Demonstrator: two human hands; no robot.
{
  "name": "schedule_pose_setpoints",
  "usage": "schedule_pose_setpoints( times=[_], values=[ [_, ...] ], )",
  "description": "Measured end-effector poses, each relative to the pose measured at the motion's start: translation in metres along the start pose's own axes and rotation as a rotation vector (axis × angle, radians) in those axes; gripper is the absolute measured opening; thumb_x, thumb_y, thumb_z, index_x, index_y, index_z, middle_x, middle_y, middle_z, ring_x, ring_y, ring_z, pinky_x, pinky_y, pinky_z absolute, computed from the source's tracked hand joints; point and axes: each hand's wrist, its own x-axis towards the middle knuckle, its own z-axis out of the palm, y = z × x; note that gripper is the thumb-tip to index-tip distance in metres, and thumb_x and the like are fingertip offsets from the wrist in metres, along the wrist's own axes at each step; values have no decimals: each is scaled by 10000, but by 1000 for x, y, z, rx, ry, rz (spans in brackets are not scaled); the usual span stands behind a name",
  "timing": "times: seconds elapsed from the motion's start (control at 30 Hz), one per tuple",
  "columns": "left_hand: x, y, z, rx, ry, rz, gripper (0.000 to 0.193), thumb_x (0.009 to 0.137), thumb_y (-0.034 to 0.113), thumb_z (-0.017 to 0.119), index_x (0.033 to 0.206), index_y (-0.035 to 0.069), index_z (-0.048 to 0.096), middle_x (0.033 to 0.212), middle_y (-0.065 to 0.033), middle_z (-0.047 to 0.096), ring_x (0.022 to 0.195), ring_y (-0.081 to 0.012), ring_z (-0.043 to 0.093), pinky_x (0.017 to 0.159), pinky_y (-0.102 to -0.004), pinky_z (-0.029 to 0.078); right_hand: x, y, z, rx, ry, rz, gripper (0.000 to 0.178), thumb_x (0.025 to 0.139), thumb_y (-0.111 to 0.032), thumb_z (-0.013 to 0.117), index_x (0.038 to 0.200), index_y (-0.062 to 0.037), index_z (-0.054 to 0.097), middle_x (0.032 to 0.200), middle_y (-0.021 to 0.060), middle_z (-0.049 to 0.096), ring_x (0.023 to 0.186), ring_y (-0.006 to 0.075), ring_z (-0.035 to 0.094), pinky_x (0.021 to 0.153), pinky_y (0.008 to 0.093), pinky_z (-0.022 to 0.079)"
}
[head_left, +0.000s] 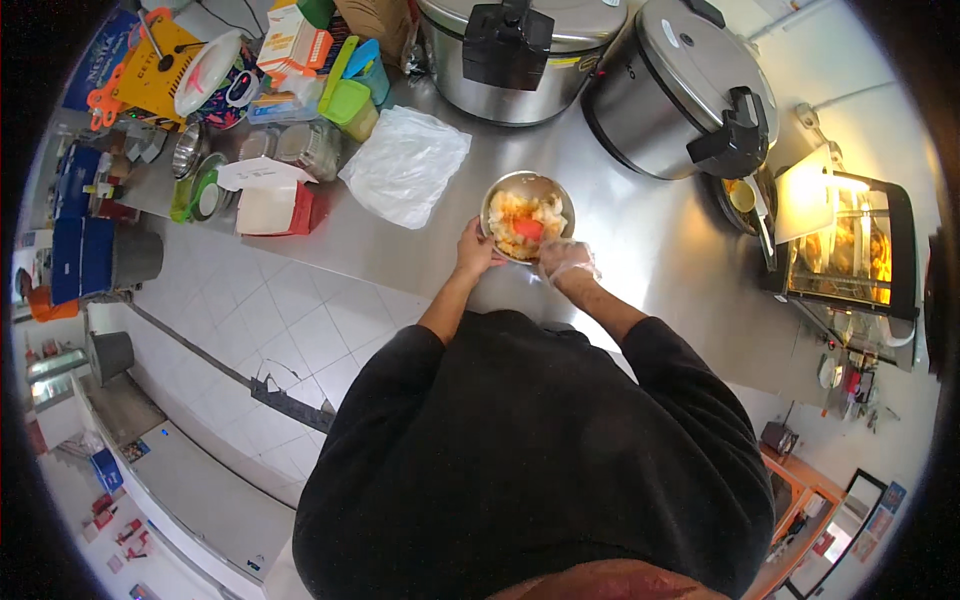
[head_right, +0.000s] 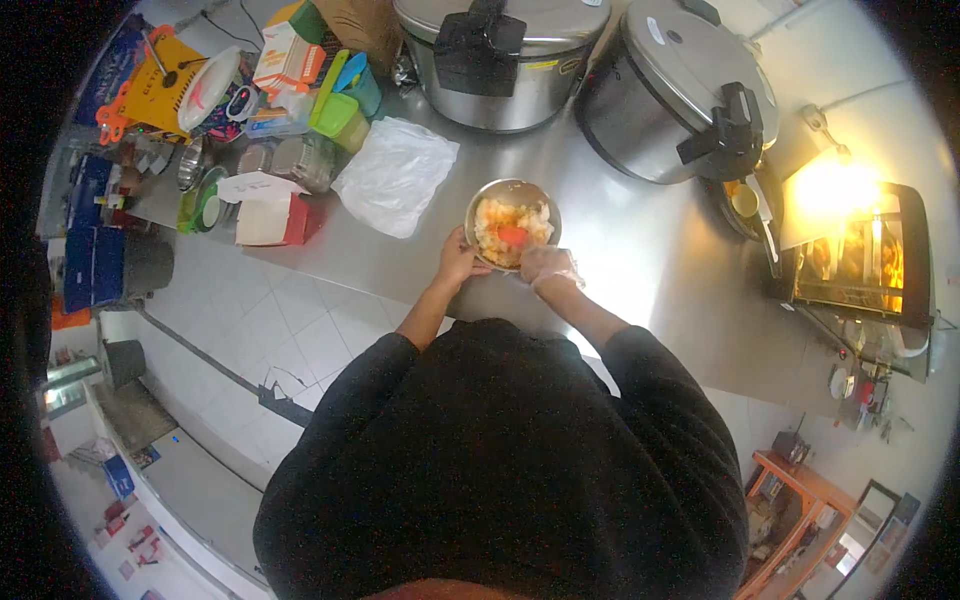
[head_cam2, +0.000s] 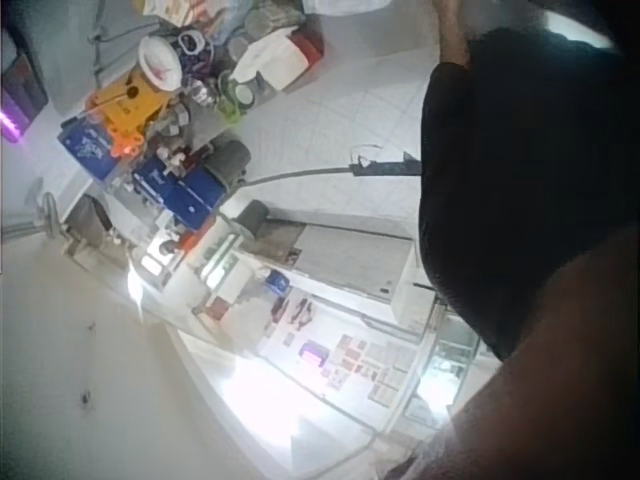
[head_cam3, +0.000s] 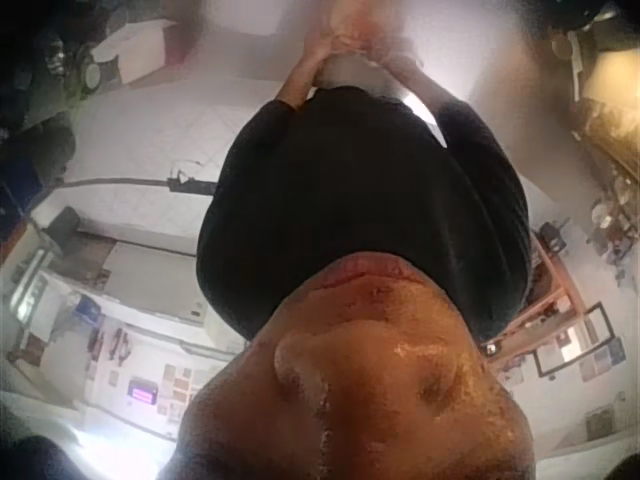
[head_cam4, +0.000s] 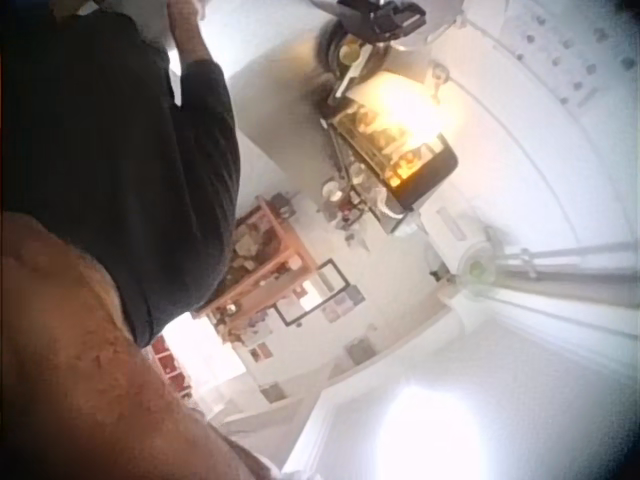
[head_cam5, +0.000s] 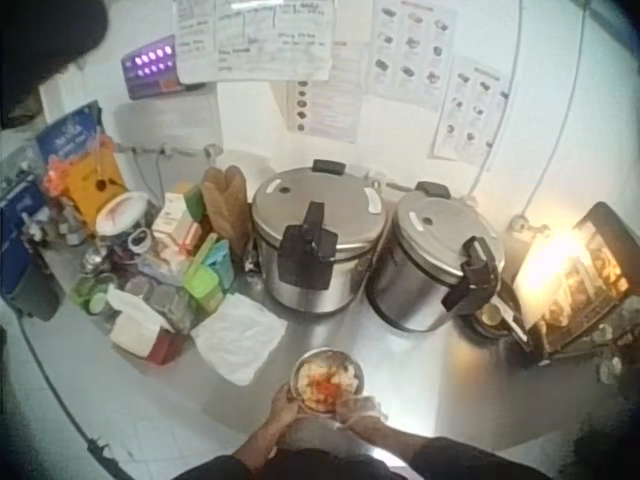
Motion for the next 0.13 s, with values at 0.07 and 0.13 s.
schedule_pose_setpoints(
  times=[0.07, 0.13],
  values=[
    [-2, 2, 0, -35, -22, -14, 554, 934, 19, 505, 1427, 118, 271, 990, -169, 531, 684, -299, 690, 574, -389, 629, 5, 14, -12, 30, 101, -14, 322, 944, -245, 431, 1159, -51, 572, 1039, 129, 689, 949, 275, 685, 751, 428, 555],
    [2, 3, -1, -14, -51, -31, 583, 941, 37, 509, 1443, 135, 229, 1097, -182, 503, 730, -315, 695, 583, -382, 630, 3, 26, -23, 16, 90, -59, 340, 937, -252, 468, 1202, -50, 537, 1034, 119, 693, 951, 272, 685, 742, 403, 560]
  ],
)
